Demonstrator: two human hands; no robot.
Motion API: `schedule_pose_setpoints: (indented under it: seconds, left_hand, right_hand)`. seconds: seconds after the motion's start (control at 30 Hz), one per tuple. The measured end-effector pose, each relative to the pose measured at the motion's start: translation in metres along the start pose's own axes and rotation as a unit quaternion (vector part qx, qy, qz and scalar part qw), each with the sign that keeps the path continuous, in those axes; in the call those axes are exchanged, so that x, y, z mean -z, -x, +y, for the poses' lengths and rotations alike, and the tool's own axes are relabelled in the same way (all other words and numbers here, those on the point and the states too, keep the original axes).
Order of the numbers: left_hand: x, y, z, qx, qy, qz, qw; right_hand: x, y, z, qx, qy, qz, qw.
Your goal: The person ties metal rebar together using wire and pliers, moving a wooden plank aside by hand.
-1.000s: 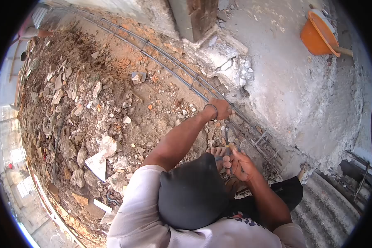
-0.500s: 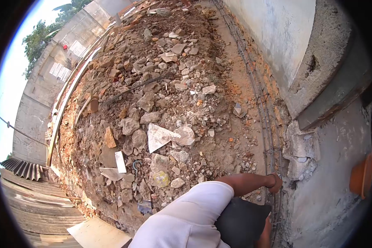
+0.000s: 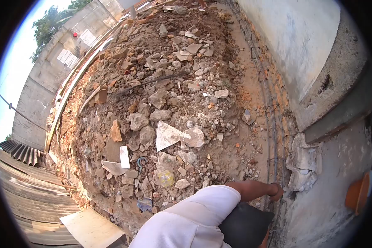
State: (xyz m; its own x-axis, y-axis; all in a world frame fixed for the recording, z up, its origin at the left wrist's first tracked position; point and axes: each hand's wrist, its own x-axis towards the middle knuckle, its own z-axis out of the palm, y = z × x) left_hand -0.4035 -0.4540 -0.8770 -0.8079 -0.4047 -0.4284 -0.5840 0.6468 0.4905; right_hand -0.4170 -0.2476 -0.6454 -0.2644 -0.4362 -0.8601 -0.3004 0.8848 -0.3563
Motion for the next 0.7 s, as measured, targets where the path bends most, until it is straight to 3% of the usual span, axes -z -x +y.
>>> schedule_pose_setpoints:
  seconds: [0.13,0.2,0.33,0.43,0.5,0.63,0.7]
  left_hand:
    - [0.011,0.009,0.008,0.011,-0.02,0.006,1.0]
    - [0.017,0.016,0.009,-0.026,-0.096,-0.014,0.995]
    - [0.001,0.004,0.003,-0.02,-0.041,-0.016,0.999]
    - [0.021,0.013,0.012,-0.018,-0.112,-0.09,0.989]
    - [0.029,0.028,0.013,-0.001,-0.048,-0.034,0.998]
    - [0.027,0.023,0.01,0.026,-0.025,-0.043,0.998]
    - [0.015,0.017,0.005,0.02,0.012,-0.002,1.0]
  right_hand:
    - [0.001,-0.011,-0.001,-0.011,-0.018,0.023,1.0]
    - [0.002,-0.013,-0.002,-0.008,-0.024,0.03,0.999]
    - [0.004,-0.017,-0.005,-0.002,-0.034,0.039,0.999]
    - [0.007,-0.019,-0.006,0.001,-0.048,0.043,0.998]
    - [0.01,-0.02,-0.006,0.002,-0.054,0.045,0.998]
    - [0.013,-0.021,-0.005,0.008,-0.065,0.051,0.997]
    - [0.015,-0.021,-0.004,0.011,-0.07,0.054,0.996]
